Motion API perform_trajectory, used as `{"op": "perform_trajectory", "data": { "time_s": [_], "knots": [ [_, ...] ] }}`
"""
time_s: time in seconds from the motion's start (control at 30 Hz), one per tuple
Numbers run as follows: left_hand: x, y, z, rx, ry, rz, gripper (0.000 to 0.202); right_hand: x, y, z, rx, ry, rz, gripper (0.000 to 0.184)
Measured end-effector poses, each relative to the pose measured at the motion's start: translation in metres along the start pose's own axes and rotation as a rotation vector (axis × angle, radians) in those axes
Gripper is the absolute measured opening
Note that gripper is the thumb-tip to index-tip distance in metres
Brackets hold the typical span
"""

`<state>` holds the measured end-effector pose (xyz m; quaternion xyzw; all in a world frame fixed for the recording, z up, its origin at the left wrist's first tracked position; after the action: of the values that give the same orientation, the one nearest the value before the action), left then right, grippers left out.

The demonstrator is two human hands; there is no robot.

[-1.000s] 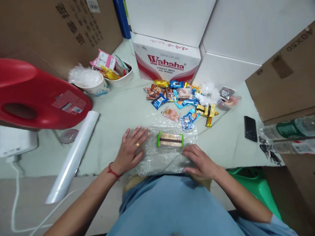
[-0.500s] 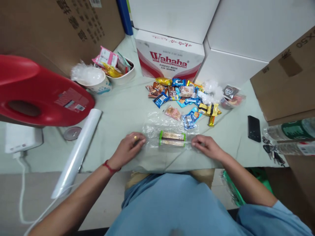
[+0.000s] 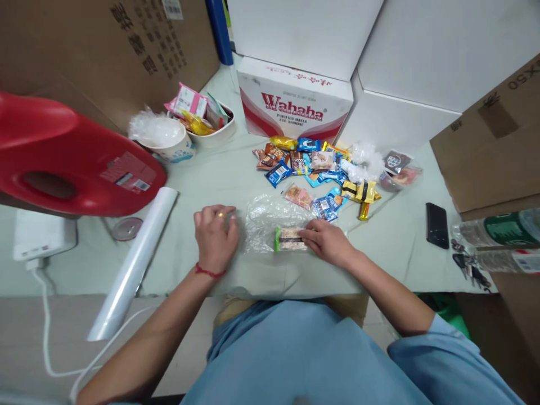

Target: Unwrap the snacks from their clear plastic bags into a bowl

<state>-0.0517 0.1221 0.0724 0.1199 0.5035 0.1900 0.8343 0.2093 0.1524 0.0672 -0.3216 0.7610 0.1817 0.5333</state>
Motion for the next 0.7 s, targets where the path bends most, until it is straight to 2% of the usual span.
{"op": "perform_trajectory", "data": {
  "time_s": [0.07,0.13,0.2,0.27,0.37,0.43,0.53,0.63,0.7],
  "knots": [
    [-0.017,-0.016,0.026,0.086,0.015,0.067,0.033,0.011,0.005,-0.001,0.03,-0.007,-0.023,0.03],
    [-0.016,-0.035,0.062,0.259,0.002,0.026,0.033,0.013,0.008,0.001,0.047,-0.009,-0.018,0.03],
    [0.001,-0.052,0.095,0.417,-0.004,-0.091,0.039,0.011,0.01,0.003,0.033,-0.007,-0.032,0.029],
    [0.027,-0.062,0.112,0.475,0.023,-0.228,0.047,0.007,0.016,0.005,0.013,0.002,-0.075,0.028],
    [0.061,-0.063,0.115,0.459,0.076,-0.364,0.048,-0.008,0.036,0.013,0.051,-0.045,-0.053,0.029],
    [0.072,-0.061,0.112,0.447,0.097,-0.399,0.047,-0.02,0.058,0.019,0.102,-0.121,0.022,0.034],
    [0.075,-0.061,0.108,0.443,0.11,-0.409,0.047,-0.018,0.091,0.026,0.153,-0.216,0.018,0.042],
    [0.073,-0.063,0.108,0.461,0.116,-0.398,0.047,-0.007,0.113,0.032,0.168,-0.242,-0.062,0.027],
    [0.072,-0.063,0.109,0.469,0.123,-0.387,0.046,-0.006,0.117,0.029,0.106,-0.211,-0.088,0.024]
  ]
}}
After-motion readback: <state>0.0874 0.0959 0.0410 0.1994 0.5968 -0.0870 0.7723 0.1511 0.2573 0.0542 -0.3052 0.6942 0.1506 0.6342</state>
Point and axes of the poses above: each hand's wrist, its own y-axis towards the middle knuckle, its own x-axis out of the palm, z = x × y, the point moved 9 cm from there along y, towards the middle knuckle, and after that the axes turned 4 degrees about x, right-handed, at the moved point
